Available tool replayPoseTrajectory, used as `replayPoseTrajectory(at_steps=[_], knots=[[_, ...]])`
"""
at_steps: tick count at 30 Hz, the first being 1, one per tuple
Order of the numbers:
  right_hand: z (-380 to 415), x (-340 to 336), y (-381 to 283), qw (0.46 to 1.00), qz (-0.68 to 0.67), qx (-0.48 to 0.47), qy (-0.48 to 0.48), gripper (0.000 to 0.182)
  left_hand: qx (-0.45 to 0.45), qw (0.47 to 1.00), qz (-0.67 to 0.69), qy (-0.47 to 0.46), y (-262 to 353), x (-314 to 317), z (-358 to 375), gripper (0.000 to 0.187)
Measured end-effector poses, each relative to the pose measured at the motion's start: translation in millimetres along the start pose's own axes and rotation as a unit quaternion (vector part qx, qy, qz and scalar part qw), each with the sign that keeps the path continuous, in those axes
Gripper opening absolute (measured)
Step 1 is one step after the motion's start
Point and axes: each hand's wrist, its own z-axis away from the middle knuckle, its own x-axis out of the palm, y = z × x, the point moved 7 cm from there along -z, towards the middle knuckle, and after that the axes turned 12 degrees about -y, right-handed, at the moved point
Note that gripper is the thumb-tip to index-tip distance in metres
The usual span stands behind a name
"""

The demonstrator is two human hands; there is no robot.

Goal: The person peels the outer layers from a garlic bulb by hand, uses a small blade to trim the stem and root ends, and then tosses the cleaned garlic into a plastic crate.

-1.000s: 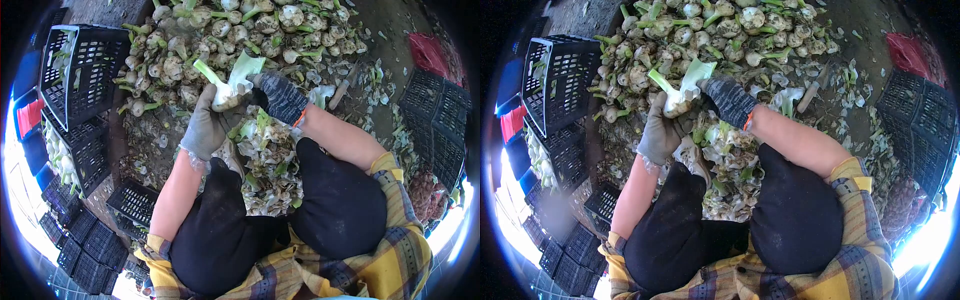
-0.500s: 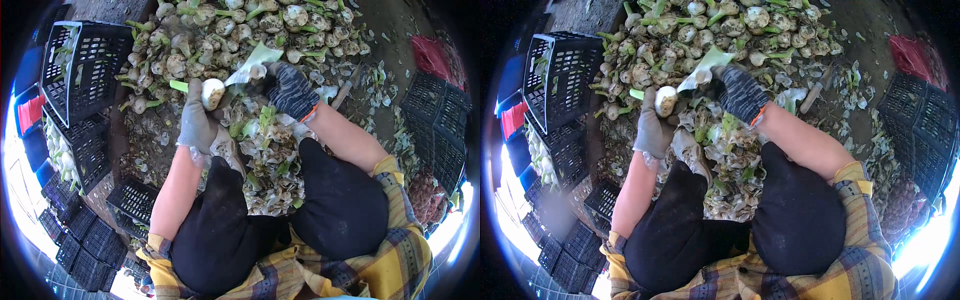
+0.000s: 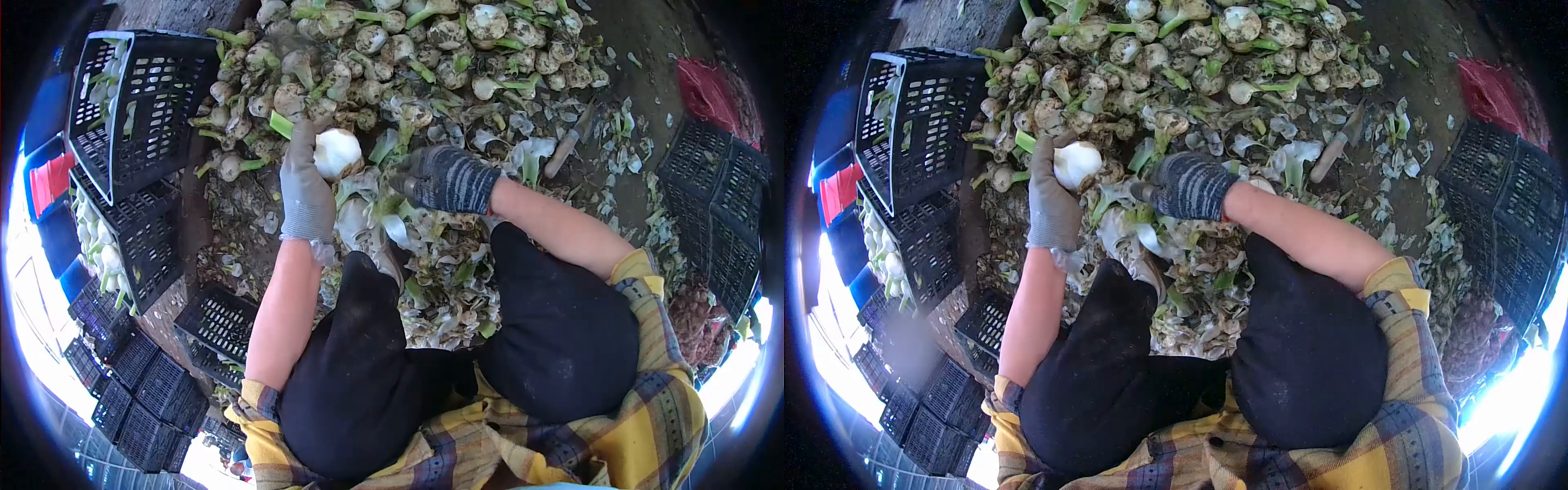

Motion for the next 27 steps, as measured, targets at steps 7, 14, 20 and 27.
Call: replayPoseTrajectory(at_steps=[7,14,20,27], knots=[[5.7,-22.5,-19.6,0.799,-0.595,0.089,-0.018,0.043,0.032,0.985,-0.123,-0.120,-4.0,21.8,6.5,0.049],[11.9,-28.4,-32.0,0.781,-0.624,0.023,0.001,0.039,0.052,0.978,-0.113,-0.168,1.1,35.5,14.6,0.040],[5.9,-35.1,-14.0,0.927,-0.373,-0.009,0.036,0.027,0.016,0.982,-0.103,-0.160,-8.9,34.0,12.0,0.044],[12.0,-35.1,-14.3,0.880,-0.454,0.013,0.139,0.020,-0.021,0.980,-0.180,-0.084,-11.9,36.1,12.4,0.039]])
